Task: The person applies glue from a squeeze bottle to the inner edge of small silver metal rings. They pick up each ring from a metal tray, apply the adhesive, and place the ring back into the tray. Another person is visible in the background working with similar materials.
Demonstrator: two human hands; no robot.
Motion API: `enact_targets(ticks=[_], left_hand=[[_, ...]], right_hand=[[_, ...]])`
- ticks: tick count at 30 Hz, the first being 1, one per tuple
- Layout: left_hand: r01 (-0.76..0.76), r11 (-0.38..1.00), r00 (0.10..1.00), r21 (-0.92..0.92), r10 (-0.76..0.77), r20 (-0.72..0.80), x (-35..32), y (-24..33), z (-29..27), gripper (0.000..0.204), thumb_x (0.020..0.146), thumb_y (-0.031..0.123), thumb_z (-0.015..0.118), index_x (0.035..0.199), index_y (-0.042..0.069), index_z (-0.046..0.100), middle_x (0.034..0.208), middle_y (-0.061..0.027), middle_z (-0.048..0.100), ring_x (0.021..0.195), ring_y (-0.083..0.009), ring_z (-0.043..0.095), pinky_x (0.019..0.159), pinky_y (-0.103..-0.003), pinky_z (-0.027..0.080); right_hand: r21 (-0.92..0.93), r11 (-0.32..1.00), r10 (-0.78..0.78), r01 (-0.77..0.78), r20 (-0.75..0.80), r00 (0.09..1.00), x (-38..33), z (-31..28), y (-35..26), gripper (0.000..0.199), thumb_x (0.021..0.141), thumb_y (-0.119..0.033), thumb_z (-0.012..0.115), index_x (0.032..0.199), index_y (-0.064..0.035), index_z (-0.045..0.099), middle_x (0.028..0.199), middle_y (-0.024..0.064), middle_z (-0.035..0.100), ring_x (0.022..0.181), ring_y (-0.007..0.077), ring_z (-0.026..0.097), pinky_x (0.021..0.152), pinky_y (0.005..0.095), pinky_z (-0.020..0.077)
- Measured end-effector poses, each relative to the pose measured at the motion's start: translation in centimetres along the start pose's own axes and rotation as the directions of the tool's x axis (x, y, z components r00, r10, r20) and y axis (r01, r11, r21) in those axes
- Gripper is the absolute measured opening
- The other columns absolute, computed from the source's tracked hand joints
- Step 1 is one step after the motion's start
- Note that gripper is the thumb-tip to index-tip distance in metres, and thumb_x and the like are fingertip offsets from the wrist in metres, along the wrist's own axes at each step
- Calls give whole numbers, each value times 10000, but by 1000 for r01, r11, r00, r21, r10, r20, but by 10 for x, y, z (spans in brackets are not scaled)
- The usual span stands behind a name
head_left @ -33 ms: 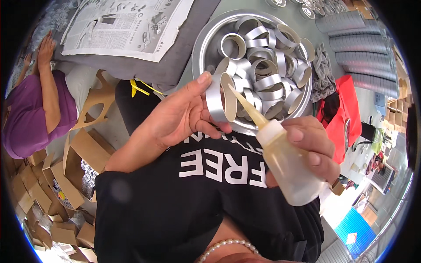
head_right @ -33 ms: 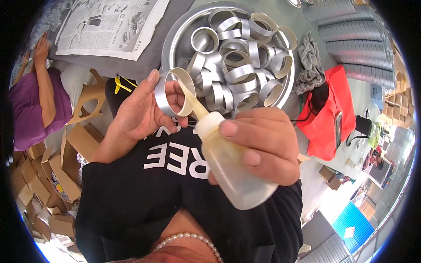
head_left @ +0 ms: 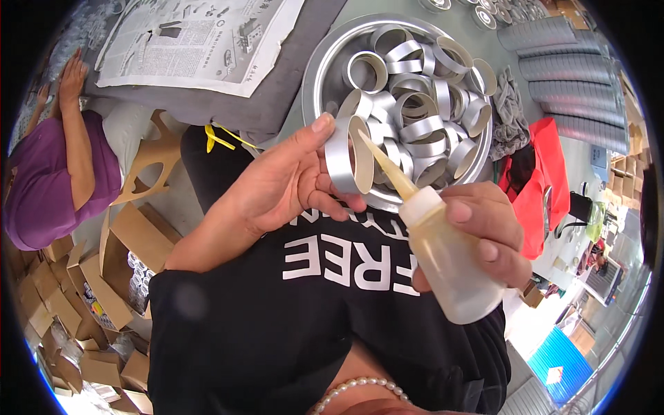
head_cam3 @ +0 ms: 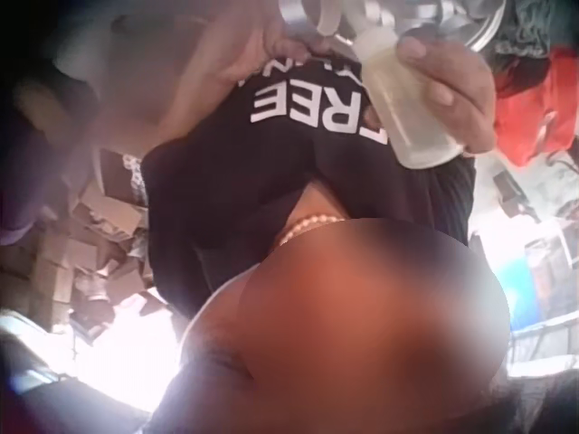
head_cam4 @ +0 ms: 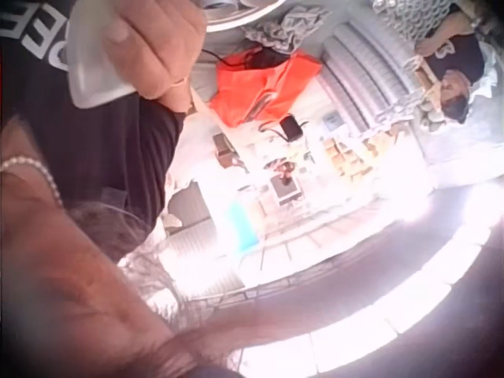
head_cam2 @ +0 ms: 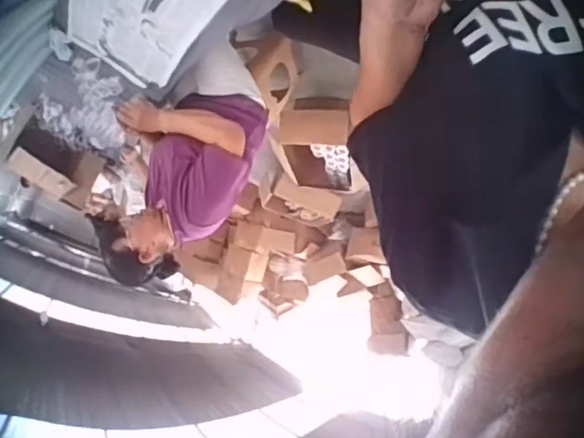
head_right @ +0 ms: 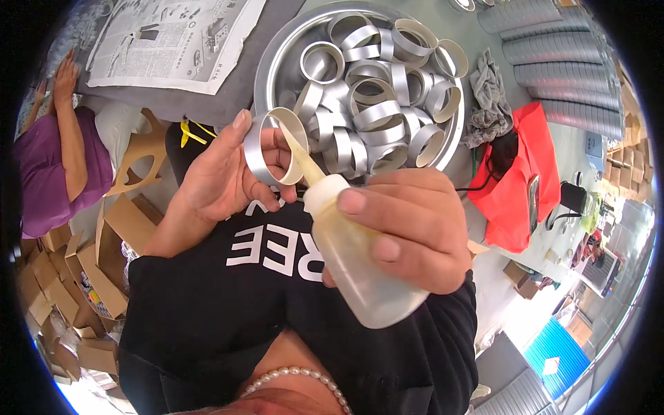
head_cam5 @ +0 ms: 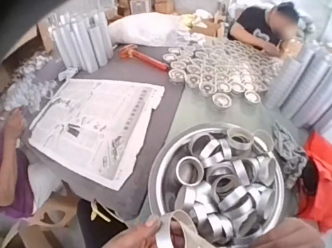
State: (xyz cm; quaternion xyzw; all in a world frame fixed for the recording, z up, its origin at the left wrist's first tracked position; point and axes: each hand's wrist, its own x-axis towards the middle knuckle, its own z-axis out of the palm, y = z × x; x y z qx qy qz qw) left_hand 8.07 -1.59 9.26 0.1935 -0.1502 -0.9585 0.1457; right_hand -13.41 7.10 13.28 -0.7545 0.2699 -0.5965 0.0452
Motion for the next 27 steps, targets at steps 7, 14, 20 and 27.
enact_targets(ticks=[7,14,20,27], left_hand=[[-85,935,991,344,114,-65,-6,1,18,595,926,422,532,1286,-47,463,1108,-183,611,945,-256,663,721,-353,600],[-369,732,913,572,401,75,-3,-4,18,618,723,45,783,1280,43,514,1120,-61,587,1038,-138,568,832,-283,543],[-534,245,772,809,530,350,-5,3,22,691,581,-43,801,1227,15,564,1233,-108,479,1093,-210,570,905,-313,536],[-580,-216,623,785,503,599,-1,7,25,497,584,-57,789,1058,39,676,1159,-131,595,1073,-252,594,864,-318,502]], right_hand=[[-139,990,-25,35,75,997,-6,-4,-3,424,745,-146,768,1038,-17,490,963,241,663,607,240,659,511,318,528],[-31,981,192,-191,60,980,-5,-11,-16,383,776,-64,722,1075,8,494,975,288,645,624,272,662,530,325,550],[67,917,389,-394,78,918,-2,-29,-19,655,672,-138,854,1188,21,482,1003,309,619,824,315,680,609,293,578],[76,804,594,-589,-142,792,-6,-26,-11,638,743,-386,794,1103,1,437,930,256,637,760,232,642,642,288,530]])
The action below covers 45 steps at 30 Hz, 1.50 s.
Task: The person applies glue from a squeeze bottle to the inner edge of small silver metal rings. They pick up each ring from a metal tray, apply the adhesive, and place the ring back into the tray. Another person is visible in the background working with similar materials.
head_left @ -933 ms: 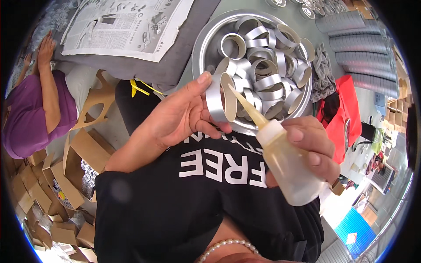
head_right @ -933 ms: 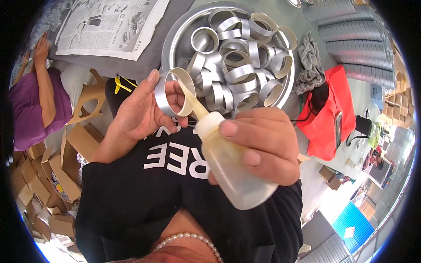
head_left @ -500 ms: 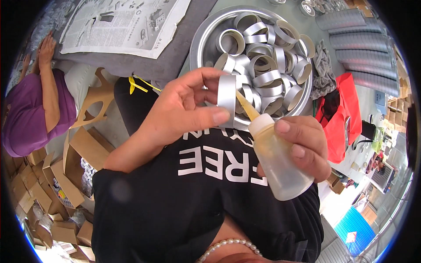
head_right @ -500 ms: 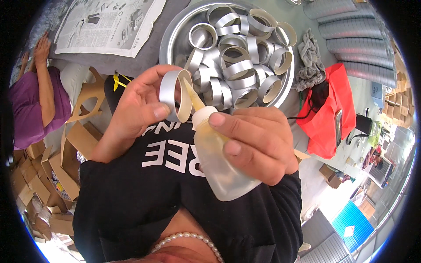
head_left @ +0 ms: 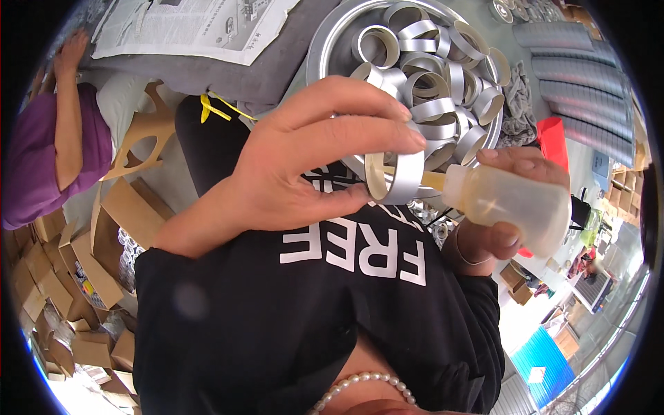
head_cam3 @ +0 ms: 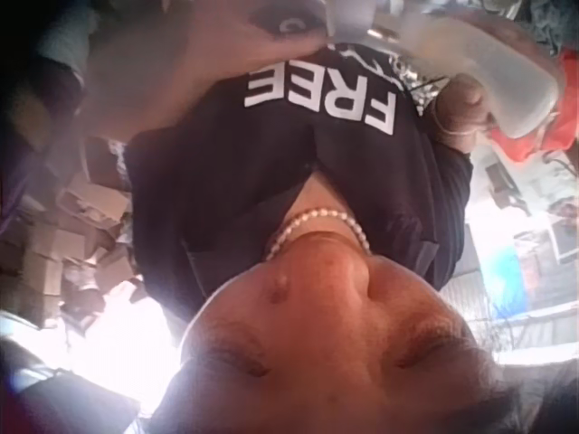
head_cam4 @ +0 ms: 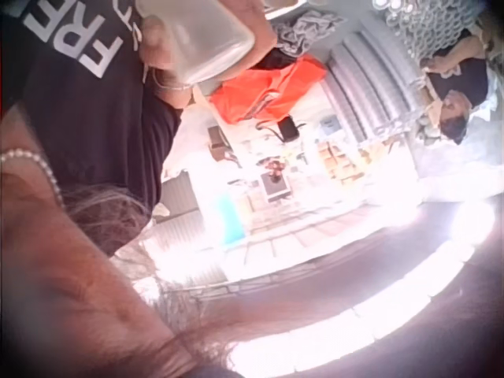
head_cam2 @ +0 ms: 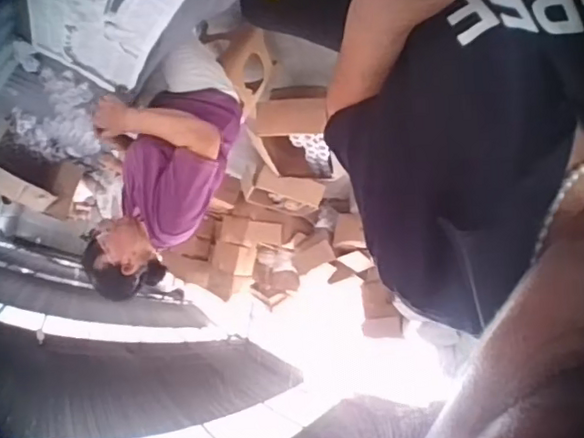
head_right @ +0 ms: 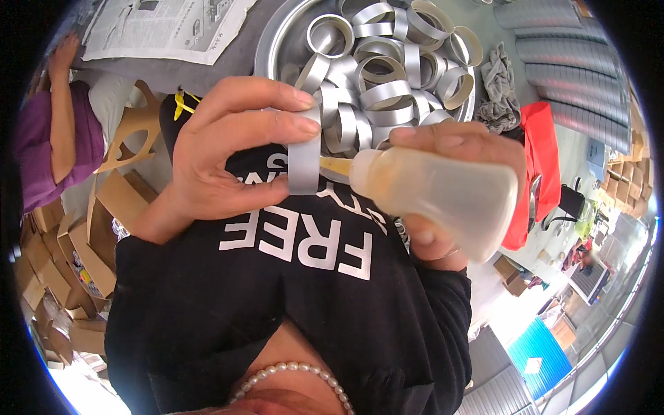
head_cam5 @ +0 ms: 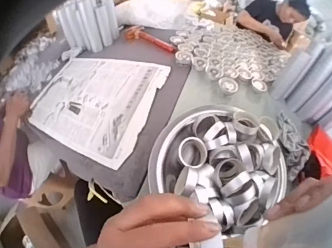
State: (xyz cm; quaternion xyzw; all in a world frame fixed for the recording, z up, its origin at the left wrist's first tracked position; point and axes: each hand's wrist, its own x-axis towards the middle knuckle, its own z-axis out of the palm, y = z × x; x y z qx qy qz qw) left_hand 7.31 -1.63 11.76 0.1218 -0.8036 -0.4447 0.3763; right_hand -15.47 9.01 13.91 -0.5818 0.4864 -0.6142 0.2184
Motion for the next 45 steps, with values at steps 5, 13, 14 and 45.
enact_targets(ticks=[5,13,14,45], left_hand=[[-93,995,996,47,93,-6,-3,-3,6,445,608,-92,753,1023,60,699,1161,-127,599,1069,-265,600,867,-333,499],[-226,972,973,60,228,-24,-5,-14,7,495,575,-61,736,1050,71,691,1161,-129,592,1063,-283,600,872,-356,497],[-133,987,990,94,137,-37,-3,-15,4,514,574,-32,740,1074,75,681,1165,-129,587,1065,-278,597,870,-357,498],[160,824,937,544,-301,179,79,-91,-12,650,649,138,792,1254,73,562,1129,-101,599,1058,-253,559,911,-402,469]], right_hand=[[163,949,287,-271,-84,954,9,7,0,643,775,-441,708,1091,53,444,862,239,645,505,167,581,412,228,451],[754,269,649,-599,317,692,8,3,34,578,954,-448,472,1201,74,444,1048,202,593,423,68,458,360,204,397],[830,194,640,-524,297,708,4,4,40,559,967,-448,476,1197,62,464,1080,211,595,443,58,435,385,194,393],[778,620,476,-104,-267,838,3,-23,50,581,952,-488,487,1176,47,524,993,224,658,446,81,467,379,193,400]])
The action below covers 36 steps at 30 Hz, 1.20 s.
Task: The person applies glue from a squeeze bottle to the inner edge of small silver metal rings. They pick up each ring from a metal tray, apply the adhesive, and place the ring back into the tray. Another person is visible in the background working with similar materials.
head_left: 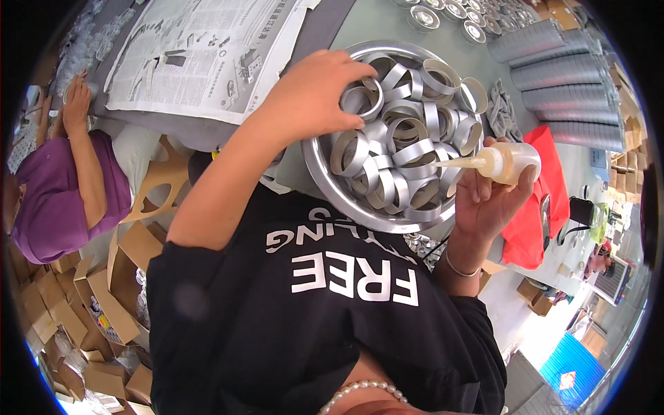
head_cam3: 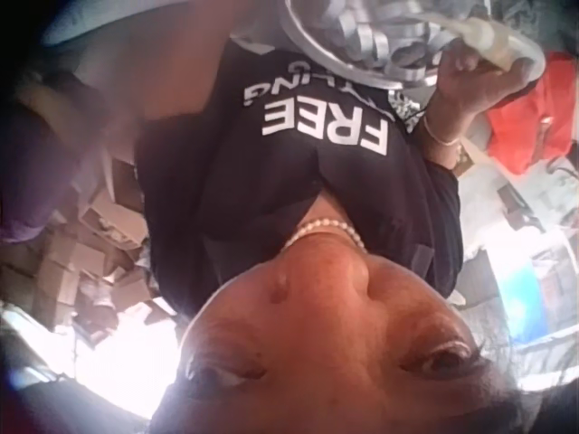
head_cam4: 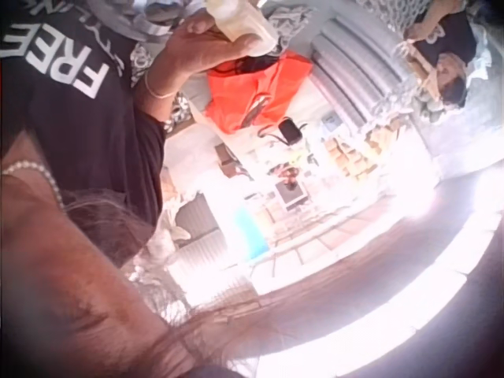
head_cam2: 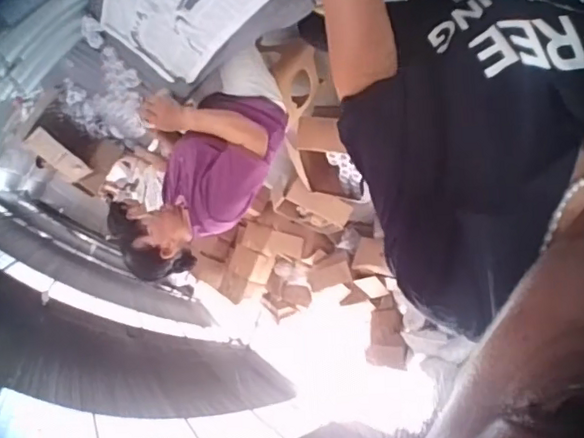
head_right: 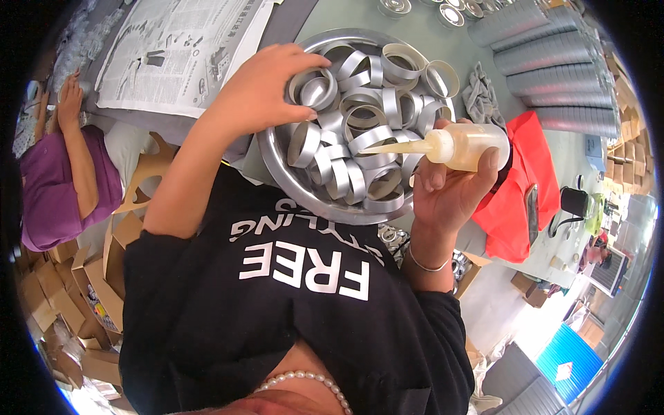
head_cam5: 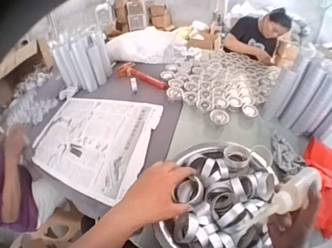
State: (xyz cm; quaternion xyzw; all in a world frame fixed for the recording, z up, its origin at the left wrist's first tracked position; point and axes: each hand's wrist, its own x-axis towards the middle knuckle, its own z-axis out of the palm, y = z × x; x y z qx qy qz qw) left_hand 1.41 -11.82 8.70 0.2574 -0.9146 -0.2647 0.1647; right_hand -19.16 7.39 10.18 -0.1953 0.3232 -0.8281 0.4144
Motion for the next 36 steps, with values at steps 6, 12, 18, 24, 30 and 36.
enact_targets(ticks=[6,12,18,24,30,36], left_hand=[[143,384,971,-912,-235,53,-32,23,8,557,838,236,716,1284,-8,489,1116,-118,590,996,-216,613,792,-359,567],[388,-481,901,-786,19,434,-66,47,10,570,1017,450,361,1293,-44,434,1043,-178,640,840,-240,680,682,-335,618],[466,-471,838,-749,-37,544,-79,58,9,675,985,544,364,1303,-49,412,1019,-197,642,722,-240,691,609,-341,624],[428,-337,869,-838,-100,484,-82,65,2,571,970,464,483,1264,-26,473,1021,-166,645,794,-230,685,655,-339,613],[257,37,949,-966,-196,246,-85,66,6,657,792,309,738,1295,-15,468,1084,-108,605,1014,-189,618,822,-325,534],[-44,415,988,-909,-118,-102,-84,74,2,709,632,34,861,1266,77,547,1136,-57,546,1014,-151,583,815,-300,576]], right_hand=[[-195,909,-347,367,131,929,-3,8,-3,779,847,-627,573,1219,45,440,1029,196,603,624,146,589,443,212,484],[-244,587,-478,772,666,573,-25,22,-17,778,767,-413,782,1296,-17,370,1113,235,531,890,324,619,634,362,578],[-182,345,-326,921,896,300,-16,53,-5,569,750,-243,811,1112,-11,438,989,263,636,549,241,637,488,310,527],[-234,236,-295,943,907,299,-22,53,-4,506,731,-178,802,1063,-4,464,968,263,652,570,245,645,499,316,533],[-249,327,-275,912,898,344,-23,52,-9,521,717,-152,808,1082,9,473,960,304,638,631,259,658,516,304,547],[-402,490,-213,773,805,554,-32,43,-18,640,670,-152,860,1149,20,472,988,322,622,730,268,673,546,302,567]])
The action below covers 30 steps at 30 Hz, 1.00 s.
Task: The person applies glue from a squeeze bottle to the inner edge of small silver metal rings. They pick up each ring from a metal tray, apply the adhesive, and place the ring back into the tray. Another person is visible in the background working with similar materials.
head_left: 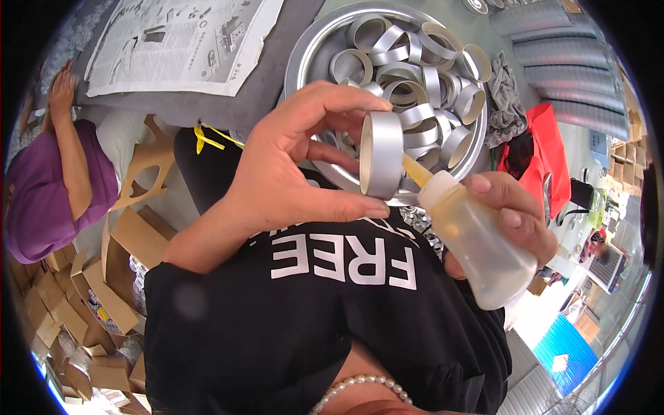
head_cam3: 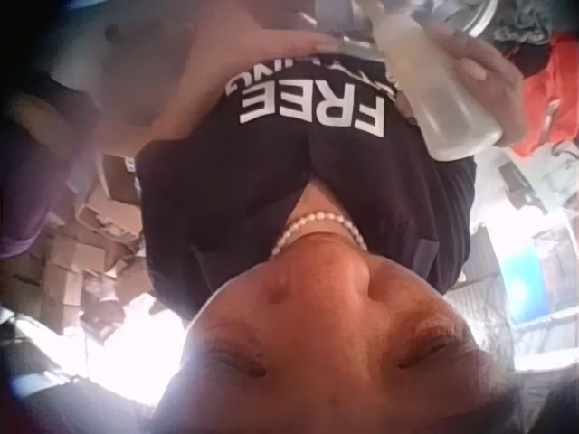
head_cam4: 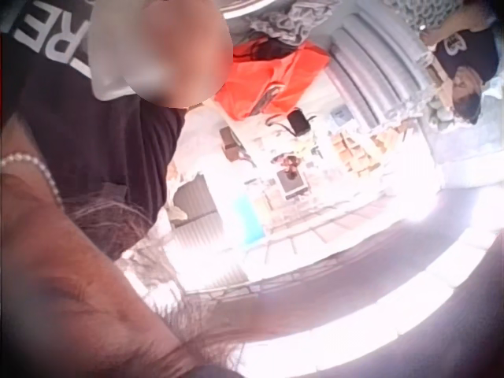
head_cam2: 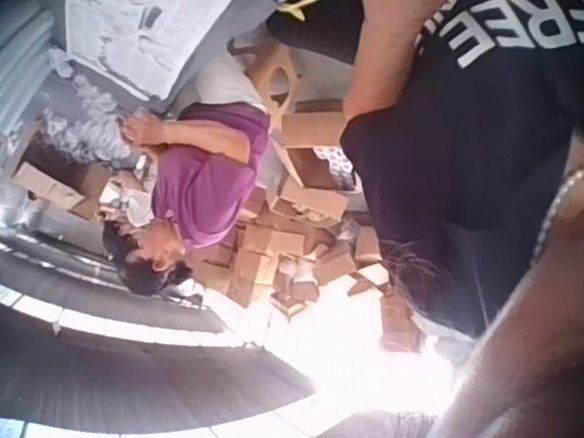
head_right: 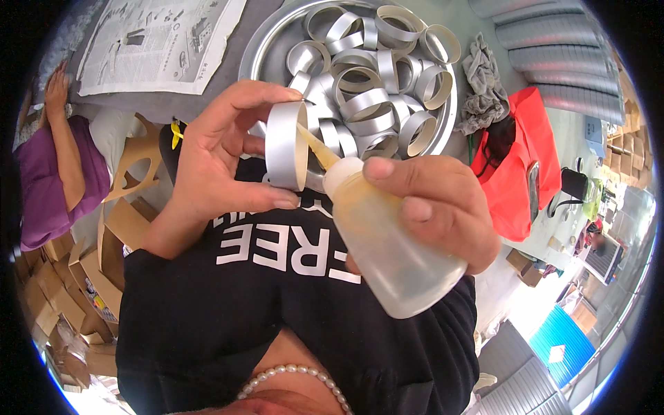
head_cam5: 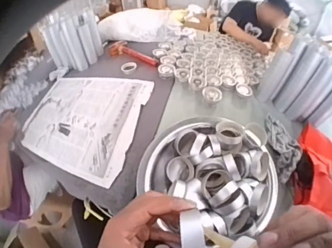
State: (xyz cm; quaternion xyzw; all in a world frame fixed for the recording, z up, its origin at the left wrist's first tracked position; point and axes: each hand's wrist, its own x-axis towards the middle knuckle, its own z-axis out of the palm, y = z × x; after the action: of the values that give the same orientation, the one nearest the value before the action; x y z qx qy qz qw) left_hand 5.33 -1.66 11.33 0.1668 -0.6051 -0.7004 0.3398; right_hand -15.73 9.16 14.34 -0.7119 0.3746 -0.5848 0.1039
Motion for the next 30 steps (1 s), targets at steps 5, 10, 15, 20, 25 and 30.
enact_targets(ticks=[5,10,15,20,25,30], left_hand=[[-173,954,984,244,158,81,4,4,-2,649,606,19,847,1204,38,594,1212,-115,520,1087,-204,574,819,-289,563],[-404,784,915,471,349,205,6,6,-4,436,627,-13,802,1045,34,687,1128,-128,588,1022,-214,602,794,-294,525],[-467,789,884,398,420,205,1,-7,2,368,655,-74,752,997,58,716,1128,-119,596,1027,-244,606,835,-322,512],[-582,696,813,420,494,308,8,-7,0,403,626,-79,742,1002,65,716,1113,-117,606,1033,-266,604,853,-332,503],[-383,594,889,707,445,107,15,4,-34,584,588,80,805,1150,80,646,1124,-96,599,1065,-232,582,847,-335,506],[251,304,878,919,328,-349,31,-43,-128,639,669,192,801,1266,106,590,1176,-80,570,1099,-232,561,905,-378,489]], right_hand=[[145,956,257,-255,1,966,-2,-15,-12,756,593,-109,913,1192,16,469,1030,297,625,806,265,683,554,280,558],[213,917,383,-338,-230,894,0,-1,5,667,693,-328,826,1136,9,459,947,252,639,623,200,630,474,227,494],[282,781,614,-557,-184,768,5,-4,12,557,826,-436,597,1091,37,468,849,233,643,404,129,496,341,210,385],[788,270,848,-554,78,524,1,-5,24,529,927,-438,467,1114,56,503,890,236,643,346,74,400,312,189,333],[952,81,879,-295,72,471,-15,-10,49,580,971,-483,433,1133,66,531,1035,202,642,438,55,416,367,174,333],[966,199,844,-167,-82,530,-27,-37,50,571,962,-462,475,1110,84,554,1051,229,656,473,55,430,402,168,335]])
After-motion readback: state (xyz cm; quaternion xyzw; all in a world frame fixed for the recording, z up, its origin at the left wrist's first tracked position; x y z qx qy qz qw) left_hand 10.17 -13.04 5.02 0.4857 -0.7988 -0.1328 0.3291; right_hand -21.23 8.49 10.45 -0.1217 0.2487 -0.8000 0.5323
